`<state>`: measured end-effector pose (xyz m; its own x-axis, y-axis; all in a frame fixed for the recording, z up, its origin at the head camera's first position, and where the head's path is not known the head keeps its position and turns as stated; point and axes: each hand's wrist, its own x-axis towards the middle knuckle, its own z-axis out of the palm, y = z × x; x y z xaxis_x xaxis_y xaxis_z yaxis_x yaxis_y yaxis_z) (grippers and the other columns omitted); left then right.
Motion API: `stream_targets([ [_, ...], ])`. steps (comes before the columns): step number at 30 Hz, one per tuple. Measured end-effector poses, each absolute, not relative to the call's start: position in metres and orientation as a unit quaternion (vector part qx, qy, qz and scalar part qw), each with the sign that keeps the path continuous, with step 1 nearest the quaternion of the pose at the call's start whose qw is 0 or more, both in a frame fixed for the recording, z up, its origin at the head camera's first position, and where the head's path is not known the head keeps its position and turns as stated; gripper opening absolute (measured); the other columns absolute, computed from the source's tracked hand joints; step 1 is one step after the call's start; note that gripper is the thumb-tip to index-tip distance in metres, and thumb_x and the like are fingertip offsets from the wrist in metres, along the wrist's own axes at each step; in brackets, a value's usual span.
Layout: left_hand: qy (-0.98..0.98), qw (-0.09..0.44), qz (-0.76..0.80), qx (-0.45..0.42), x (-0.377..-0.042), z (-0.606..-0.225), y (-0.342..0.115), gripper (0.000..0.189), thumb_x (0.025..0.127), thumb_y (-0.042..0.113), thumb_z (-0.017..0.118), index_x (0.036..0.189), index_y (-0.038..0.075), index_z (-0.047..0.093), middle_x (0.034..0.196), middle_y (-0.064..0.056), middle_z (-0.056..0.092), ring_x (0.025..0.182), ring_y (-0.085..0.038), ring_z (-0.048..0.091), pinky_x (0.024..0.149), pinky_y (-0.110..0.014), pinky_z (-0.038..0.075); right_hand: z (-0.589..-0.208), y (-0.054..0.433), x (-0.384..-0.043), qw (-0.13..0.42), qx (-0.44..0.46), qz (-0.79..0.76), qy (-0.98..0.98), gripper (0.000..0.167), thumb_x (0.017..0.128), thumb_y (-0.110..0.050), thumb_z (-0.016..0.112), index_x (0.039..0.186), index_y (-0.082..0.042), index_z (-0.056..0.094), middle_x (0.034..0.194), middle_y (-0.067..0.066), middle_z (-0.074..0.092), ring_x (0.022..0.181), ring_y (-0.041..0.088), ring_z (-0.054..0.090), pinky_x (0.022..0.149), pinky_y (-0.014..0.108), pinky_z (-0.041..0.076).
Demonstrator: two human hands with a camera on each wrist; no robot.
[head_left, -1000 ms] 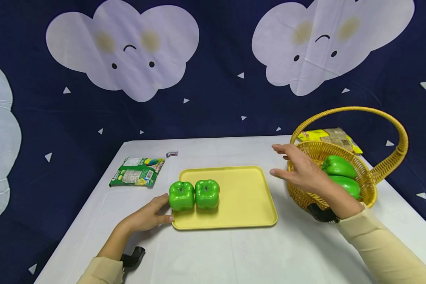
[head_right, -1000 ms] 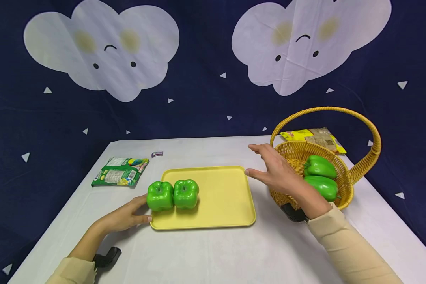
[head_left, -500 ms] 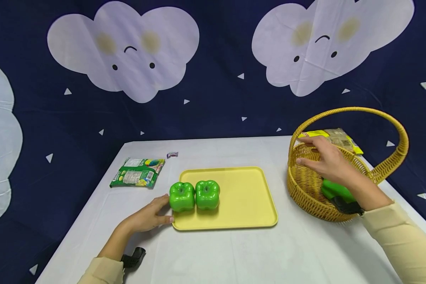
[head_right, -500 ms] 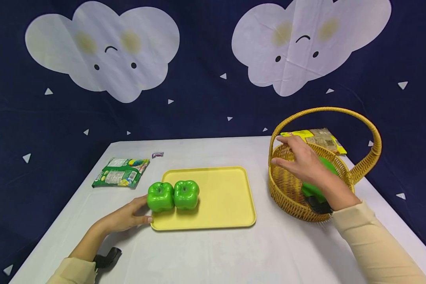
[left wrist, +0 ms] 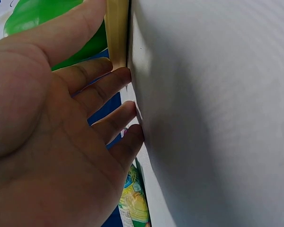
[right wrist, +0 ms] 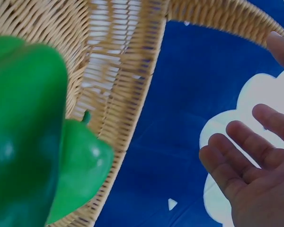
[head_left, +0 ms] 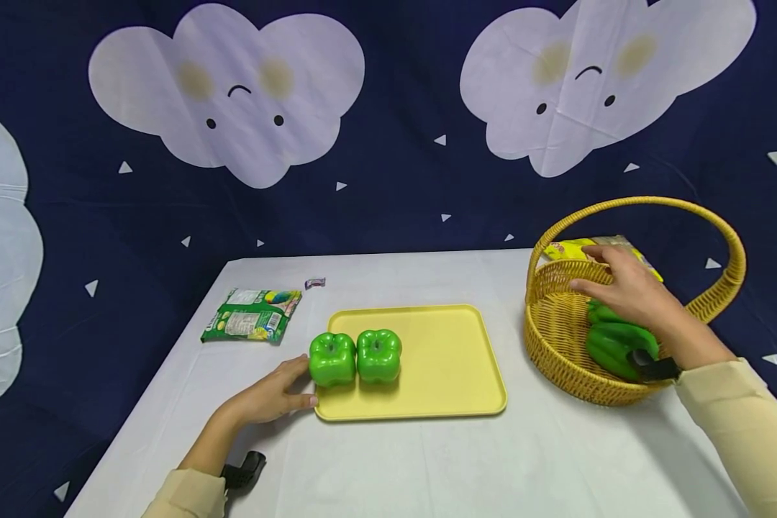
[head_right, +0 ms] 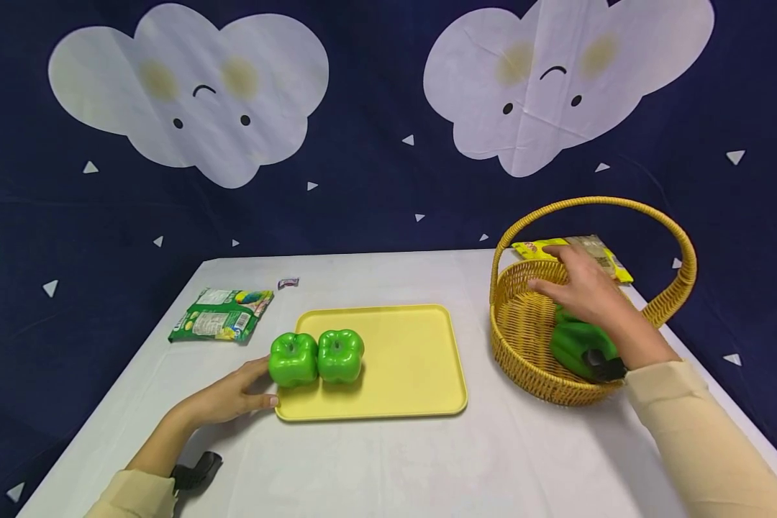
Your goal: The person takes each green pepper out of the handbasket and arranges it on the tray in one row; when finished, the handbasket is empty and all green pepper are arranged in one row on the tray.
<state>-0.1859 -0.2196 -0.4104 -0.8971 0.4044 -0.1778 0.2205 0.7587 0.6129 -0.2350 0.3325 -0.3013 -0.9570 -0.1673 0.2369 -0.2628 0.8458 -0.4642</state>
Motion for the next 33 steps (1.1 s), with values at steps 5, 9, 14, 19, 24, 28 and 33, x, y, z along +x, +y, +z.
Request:
stream_targets([
  [5, 0.925, 0.149, 0.304, 0.170, -0.186, -0.410, -0.219, 0.081, 0.084, 0.040, 0.067, 0.147, 0.005, 0.030, 0.153, -0.024, 0.025, 0.143, -0.044, 0.017, 0.115, -0.062, 0.014, -0.305, 0.343, -0.242, 0.069, 0.087, 0.230, -0.967, 0.079, 0.088, -0.048, 0.061, 0.139, 0.007, 0.034, 0.141, 0.035, 0.031, 0.128, 0.052, 0.030, 0.098, 0.067, 0.031],
  [9, 0.925, 0.147, 0.305, 0.173, -0.186, -0.410, -0.219, 0.080, 0.084, 0.039, 0.068, 0.147, 0.005, 0.031, 0.153, -0.024, 0.025, 0.143, -0.045, 0.017, 0.115, -0.062, 0.014, -0.309, 0.352, -0.247, 0.053, 0.075, 0.216, -0.972, 0.082, 0.086, -0.051, 0.061, 0.140, 0.004, 0.033, 0.143, 0.036, 0.028, 0.132, 0.054, 0.023, 0.101, 0.069, 0.025],
  [14, 0.924, 0.146, 0.305, 0.176, -0.186, -0.410, -0.219, 0.078, 0.084, 0.038, 0.068, 0.146, 0.005, 0.033, 0.153, -0.024, 0.027, 0.143, -0.045, 0.018, 0.115, -0.062, 0.014, -0.313, 0.363, -0.250, 0.036, 0.067, 0.210, -0.975, 0.083, 0.085, -0.054, 0.060, 0.141, 0.001, 0.034, 0.145, 0.035, 0.024, 0.132, 0.056, 0.020, 0.099, 0.071, 0.024],
  [19, 0.923, 0.148, 0.308, 0.175, -0.186, -0.409, -0.219, 0.077, 0.084, 0.037, 0.068, 0.146, 0.005, 0.033, 0.152, -0.024, 0.027, 0.143, -0.045, 0.017, 0.115, -0.062, 0.014, -0.317, 0.373, -0.255, 0.018, 0.057, 0.185, -0.981, 0.081, 0.087, -0.051, 0.060, 0.139, 0.005, 0.033, 0.138, 0.038, 0.028, 0.125, 0.056, 0.026, 0.096, 0.071, 0.027],
  [24, 0.923, 0.150, 0.309, 0.173, -0.186, -0.409, -0.219, 0.077, 0.084, 0.037, 0.068, 0.146, 0.005, 0.033, 0.153, -0.024, 0.026, 0.143, -0.045, 0.017, 0.115, -0.062, 0.014, -0.324, 0.383, -0.259, -0.009, 0.054, 0.152, -0.987, 0.072, 0.089, -0.037, 0.061, 0.135, 0.010, 0.035, 0.132, 0.040, 0.032, 0.120, 0.057, 0.029, 0.095, 0.071, 0.029],
  [28, 0.924, 0.148, 0.307, 0.173, -0.186, -0.410, -0.219, 0.077, 0.084, 0.037, 0.068, 0.145, 0.004, 0.034, 0.152, -0.025, 0.027, 0.142, -0.045, 0.018, 0.115, -0.062, 0.014, -0.330, 0.388, -0.261, -0.024, 0.063, 0.141, -0.988, 0.067, 0.088, -0.030, 0.062, 0.134, 0.011, 0.036, 0.131, 0.040, 0.034, 0.118, 0.056, 0.033, 0.092, 0.069, 0.033],
  [33, 0.925, 0.148, 0.307, 0.170, -0.186, -0.410, -0.219, 0.077, 0.084, 0.037, 0.068, 0.145, 0.004, 0.033, 0.152, -0.025, 0.027, 0.142, -0.045, 0.018, 0.115, -0.062, 0.014, -0.335, 0.390, -0.263, -0.041, 0.075, 0.133, -0.987, 0.066, 0.087, -0.026, 0.062, 0.133, 0.013, 0.036, 0.128, 0.042, 0.034, 0.112, 0.055, 0.040, 0.086, 0.066, 0.039],
])
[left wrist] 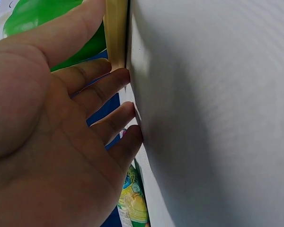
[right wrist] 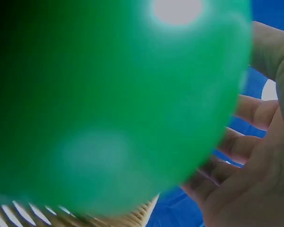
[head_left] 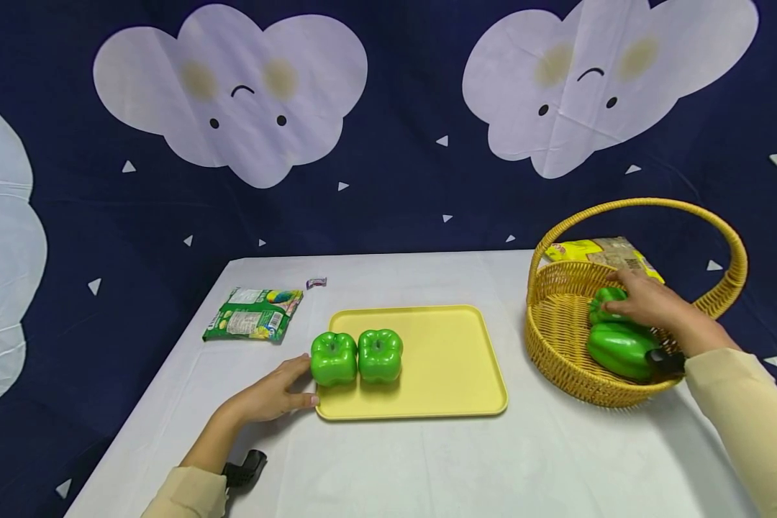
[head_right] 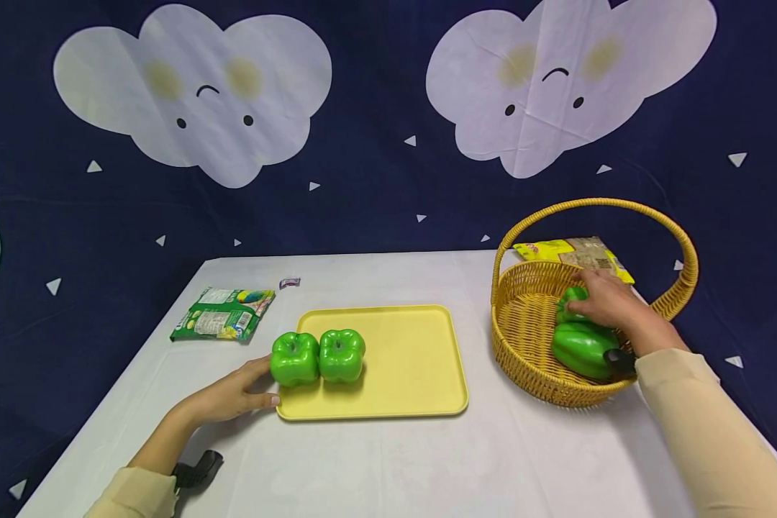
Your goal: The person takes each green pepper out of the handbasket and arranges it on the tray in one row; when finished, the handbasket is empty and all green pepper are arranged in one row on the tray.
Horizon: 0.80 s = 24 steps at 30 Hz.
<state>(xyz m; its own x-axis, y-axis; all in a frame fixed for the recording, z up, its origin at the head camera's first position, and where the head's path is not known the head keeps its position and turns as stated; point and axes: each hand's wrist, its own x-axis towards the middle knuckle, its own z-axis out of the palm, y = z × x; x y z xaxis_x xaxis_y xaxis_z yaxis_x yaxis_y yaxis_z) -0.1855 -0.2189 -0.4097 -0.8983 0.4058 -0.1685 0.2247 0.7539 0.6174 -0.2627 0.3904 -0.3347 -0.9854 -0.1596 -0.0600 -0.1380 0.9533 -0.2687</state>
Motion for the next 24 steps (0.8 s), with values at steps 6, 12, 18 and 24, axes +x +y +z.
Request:
stream_targets([
  [6, 0.924, 0.154, 0.308, 0.166, -0.1854, -0.4104, -0.2186, 0.078, 0.084, 0.038, 0.068, 0.146, 0.005, 0.033, 0.153, -0.024, 0.025, 0.143, -0.045, 0.017, 0.115, -0.062, 0.014, -0.3400, 0.3894, -0.2643, 0.041, -0.082, -0.115, 0.989, 0.065, 0.085, -0.028, 0.064, 0.130, 0.012, 0.040, 0.115, 0.037, 0.041, 0.093, 0.042, 0.049, 0.068, 0.050, 0.044],
  [12, 0.923, 0.152, 0.310, 0.168, -0.1855, -0.4106, -0.2187, 0.077, 0.084, 0.037, 0.068, 0.145, 0.005, 0.034, 0.153, -0.024, 0.026, 0.143, -0.045, 0.018, 0.115, -0.062, 0.014, -0.3412, 0.3906, -0.2648, 0.048, -0.081, -0.103, 0.990, 0.066, 0.085, -0.030, 0.065, 0.130, 0.011, 0.041, 0.112, 0.036, 0.045, 0.089, 0.040, 0.050, 0.065, 0.044, 0.043],
  [18, 0.924, 0.151, 0.309, 0.167, -0.1855, -0.4109, -0.2192, 0.078, 0.084, 0.038, 0.068, 0.146, 0.006, 0.033, 0.153, -0.023, 0.026, 0.143, -0.044, 0.018, 0.115, -0.063, 0.014, -0.3425, 0.3916, -0.2662, 0.043, -0.092, -0.089, 0.991, 0.068, 0.082, -0.031, 0.067, 0.128, 0.012, 0.043, 0.101, 0.029, 0.053, 0.082, 0.033, 0.051, 0.060, 0.033, 0.040],
  [24, 0.924, 0.151, 0.309, 0.165, -0.1852, -0.4105, -0.2187, 0.079, 0.084, 0.038, 0.068, 0.146, 0.006, 0.032, 0.153, -0.024, 0.025, 0.143, -0.045, 0.017, 0.115, -0.062, 0.014, -0.3452, 0.3918, -0.2659, 0.033, -0.099, -0.086, 0.991, 0.071, 0.079, -0.033, 0.072, 0.126, 0.012, 0.044, 0.098, 0.028, 0.054, 0.081, 0.033, 0.051, 0.061, 0.033, 0.040],
])
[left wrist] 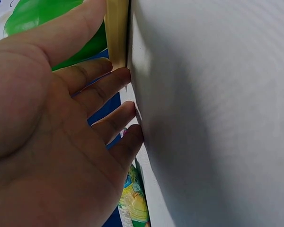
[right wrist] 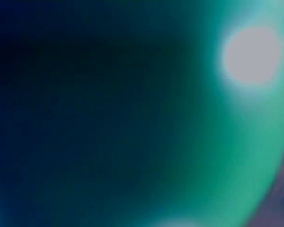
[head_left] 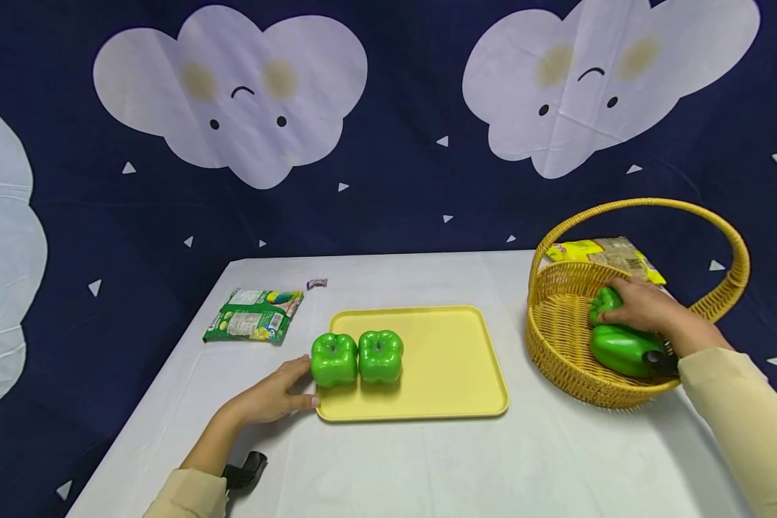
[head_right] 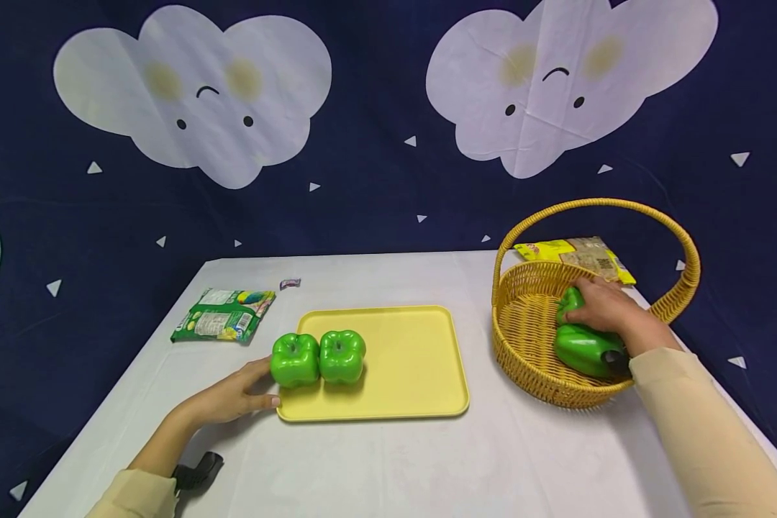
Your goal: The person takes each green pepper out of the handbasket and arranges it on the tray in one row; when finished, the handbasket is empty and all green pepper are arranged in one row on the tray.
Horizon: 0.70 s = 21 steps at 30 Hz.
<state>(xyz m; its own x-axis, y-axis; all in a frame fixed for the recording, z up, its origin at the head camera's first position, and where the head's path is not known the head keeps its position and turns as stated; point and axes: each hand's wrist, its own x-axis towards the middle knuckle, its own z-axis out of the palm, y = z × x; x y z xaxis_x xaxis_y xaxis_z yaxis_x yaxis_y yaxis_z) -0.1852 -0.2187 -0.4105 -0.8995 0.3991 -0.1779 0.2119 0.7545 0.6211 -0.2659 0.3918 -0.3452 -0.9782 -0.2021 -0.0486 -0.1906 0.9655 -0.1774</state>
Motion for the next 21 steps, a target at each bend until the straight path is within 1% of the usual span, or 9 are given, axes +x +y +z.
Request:
stream_targets([
  [4, 0.924, 0.151, 0.309, 0.165, -0.185, -0.411, -0.219, 0.079, 0.084, 0.039, 0.068, 0.146, 0.006, 0.032, 0.153, -0.024, 0.025, 0.143, -0.045, 0.017, 0.115, -0.063, 0.014, -0.345, 0.391, -0.265, 0.036, -0.094, -0.089, 0.991, 0.073, 0.080, -0.035, 0.072, 0.127, 0.012, 0.042, 0.101, 0.029, 0.053, 0.083, 0.034, 0.051, 0.062, 0.034, 0.040],
  [10, 0.925, 0.153, 0.308, 0.163, -0.185, -0.410, -0.218, 0.080, 0.084, 0.038, 0.068, 0.147, 0.005, 0.031, 0.153, -0.024, 0.025, 0.143, -0.045, 0.017, 0.115, -0.062, 0.015, -0.346, 0.392, -0.263, 0.028, -0.082, -0.104, 0.991, 0.071, 0.080, -0.038, 0.070, 0.125, 0.009, 0.043, 0.097, 0.025, 0.051, 0.078, 0.030, 0.050, 0.057, 0.028, 0.038],
  [13, 0.925, 0.155, 0.307, 0.163, -0.184, -0.410, -0.218, 0.080, 0.084, 0.039, 0.068, 0.147, 0.006, 0.031, 0.153, -0.024, 0.025, 0.143, -0.044, 0.017, 0.115, -0.062, 0.014, -0.344, 0.391, -0.263, 0.020, -0.076, -0.119, 0.990, 0.073, 0.082, -0.041, 0.069, 0.127, 0.009, 0.040, 0.098, 0.026, 0.049, 0.078, 0.030, 0.050, 0.056, 0.028, 0.038],
  [15, 0.924, 0.156, 0.308, 0.162, -0.185, -0.410, -0.218, 0.080, 0.084, 0.039, 0.068, 0.147, 0.006, 0.031, 0.154, -0.023, 0.025, 0.143, -0.044, 0.017, 0.116, -0.062, 0.014, -0.341, 0.390, -0.263, 0.015, -0.072, -0.126, 0.989, 0.075, 0.083, -0.042, 0.067, 0.130, 0.009, 0.038, 0.101, 0.027, 0.048, 0.081, 0.032, 0.050, 0.058, 0.032, 0.041],
  [17, 0.925, 0.156, 0.308, 0.160, -0.185, -0.410, -0.218, 0.081, 0.084, 0.038, 0.068, 0.147, 0.005, 0.030, 0.154, -0.024, 0.025, 0.143, -0.044, 0.017, 0.115, -0.062, 0.014, -0.338, 0.389, -0.263, 0.012, -0.066, -0.131, 0.989, 0.080, 0.084, -0.045, 0.066, 0.134, 0.009, 0.033, 0.106, 0.030, 0.046, 0.086, 0.037, 0.050, 0.062, 0.039, 0.043],
  [19, 0.925, 0.155, 0.307, 0.159, -0.185, -0.410, -0.218, 0.081, 0.084, 0.038, 0.068, 0.147, 0.005, 0.030, 0.153, -0.024, 0.024, 0.143, -0.045, 0.017, 0.115, -0.063, 0.014, -0.335, 0.389, -0.262, 0.006, -0.062, -0.132, 0.989, 0.084, 0.083, -0.048, 0.065, 0.137, 0.008, 0.031, 0.112, 0.032, 0.045, 0.093, 0.041, 0.047, 0.068, 0.047, 0.043],
  [21, 0.926, 0.156, 0.307, 0.157, -0.185, -0.410, -0.218, 0.082, 0.084, 0.039, 0.068, 0.147, 0.005, 0.030, 0.154, -0.024, 0.024, 0.143, -0.045, 0.016, 0.115, -0.063, 0.013, -0.333, 0.388, -0.261, 0.003, -0.055, -0.137, 0.989, 0.088, 0.083, -0.051, 0.064, 0.139, 0.007, 0.028, 0.115, 0.033, 0.042, 0.098, 0.044, 0.045, 0.072, 0.052, 0.042],
])
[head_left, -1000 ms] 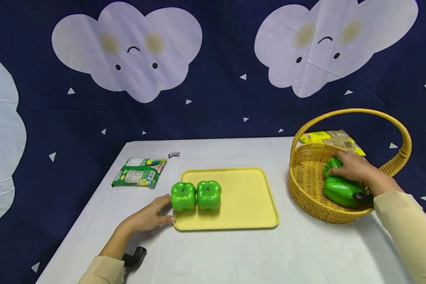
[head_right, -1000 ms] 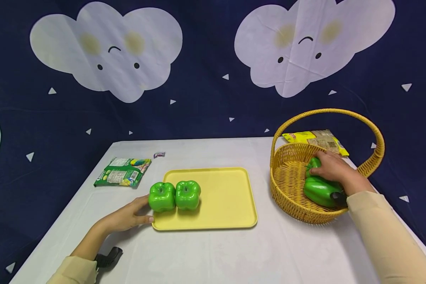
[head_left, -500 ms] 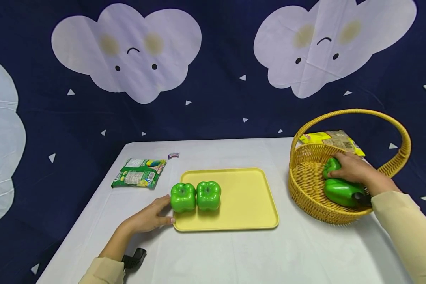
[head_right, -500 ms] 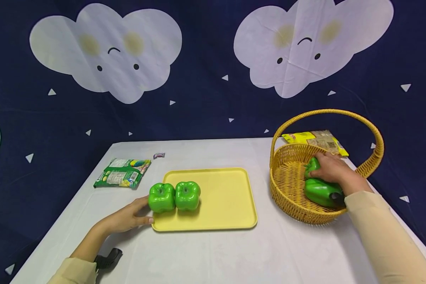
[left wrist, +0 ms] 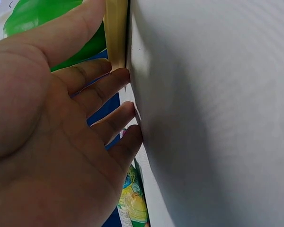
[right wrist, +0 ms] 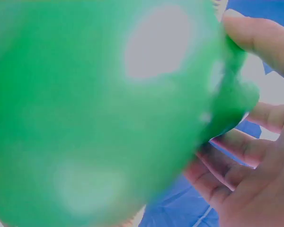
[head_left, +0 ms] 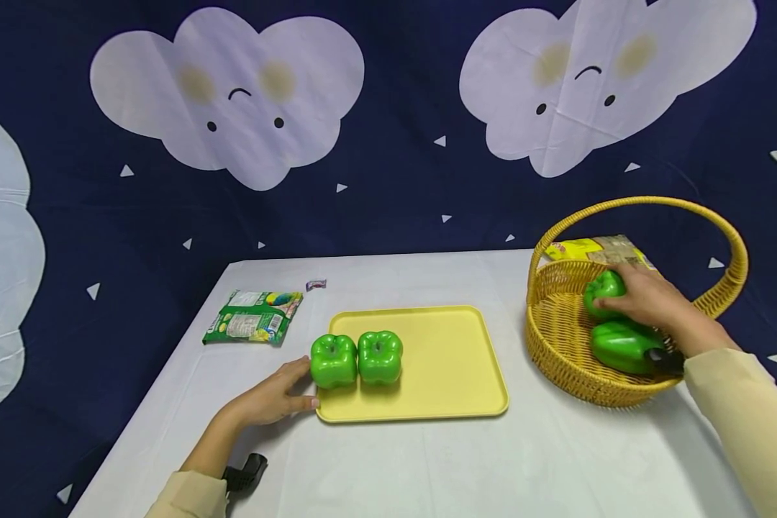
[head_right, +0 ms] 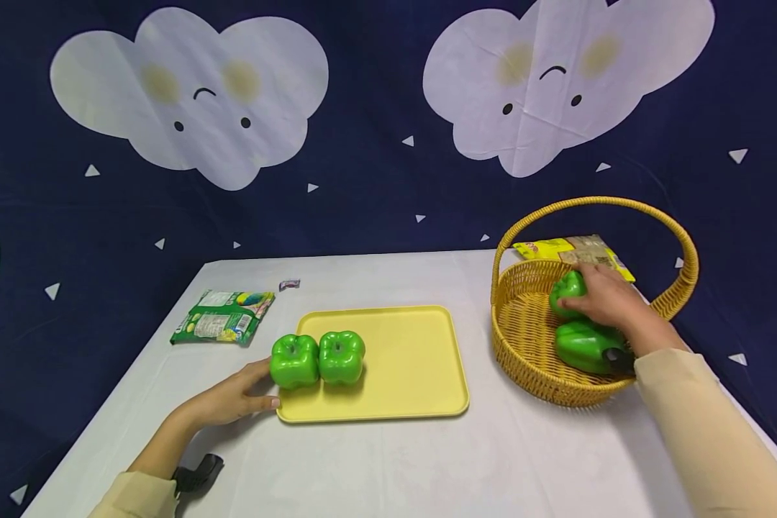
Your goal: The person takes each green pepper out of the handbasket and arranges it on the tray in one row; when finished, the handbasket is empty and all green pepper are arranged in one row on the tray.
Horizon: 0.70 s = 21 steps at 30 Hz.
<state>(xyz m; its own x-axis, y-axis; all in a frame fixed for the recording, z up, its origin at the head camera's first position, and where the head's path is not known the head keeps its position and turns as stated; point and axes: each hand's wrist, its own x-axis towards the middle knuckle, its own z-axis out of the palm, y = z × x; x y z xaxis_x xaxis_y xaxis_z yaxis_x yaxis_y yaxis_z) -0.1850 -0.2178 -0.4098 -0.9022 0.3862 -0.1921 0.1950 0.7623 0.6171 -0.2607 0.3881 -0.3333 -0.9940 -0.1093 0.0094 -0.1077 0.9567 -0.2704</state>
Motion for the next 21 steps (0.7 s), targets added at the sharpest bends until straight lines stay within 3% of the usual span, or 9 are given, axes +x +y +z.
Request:
stream_targets([
  [4, 0.925, 0.154, 0.307, 0.162, -0.184, -0.410, -0.218, 0.081, 0.084, 0.039, 0.068, 0.147, 0.005, 0.030, 0.153, -0.024, 0.024, 0.143, -0.045, 0.017, 0.115, -0.063, 0.013, -0.330, 0.386, -0.256, -0.004, -0.048, -0.144, 0.988, 0.092, 0.083, -0.056, 0.063, 0.140, 0.007, 0.027, 0.115, 0.033, 0.041, 0.099, 0.045, 0.043, 0.071, 0.052, 0.042],
  [12, 0.924, 0.149, 0.306, 0.176, -0.184, -0.412, -0.220, 0.079, 0.084, 0.038, 0.068, 0.146, 0.006, 0.032, 0.153, -0.025, 0.025, 0.142, -0.045, 0.018, 0.115, -0.063, 0.014, -0.320, 0.377, -0.247, -0.036, -0.057, -0.153, 0.986, 0.089, 0.082, -0.056, 0.064, 0.141, 0.002, 0.031, 0.106, 0.027, 0.046, 0.089, 0.036, 0.048, 0.058, 0.030, 0.038],
  [21, 0.924, 0.152, 0.308, 0.165, -0.185, -0.410, -0.218, 0.080, 0.084, 0.038, 0.068, 0.147, 0.006, 0.032, 0.153, -0.025, 0.024, 0.143, -0.045, 0.017, 0.115, -0.063, 0.014, -0.308, 0.369, -0.238, -0.046, -0.057, -0.151, 0.986, 0.091, 0.082, -0.059, 0.062, 0.142, 0.003, 0.030, 0.109, 0.028, 0.045, 0.091, 0.037, 0.048, 0.059, 0.031, 0.040],
])
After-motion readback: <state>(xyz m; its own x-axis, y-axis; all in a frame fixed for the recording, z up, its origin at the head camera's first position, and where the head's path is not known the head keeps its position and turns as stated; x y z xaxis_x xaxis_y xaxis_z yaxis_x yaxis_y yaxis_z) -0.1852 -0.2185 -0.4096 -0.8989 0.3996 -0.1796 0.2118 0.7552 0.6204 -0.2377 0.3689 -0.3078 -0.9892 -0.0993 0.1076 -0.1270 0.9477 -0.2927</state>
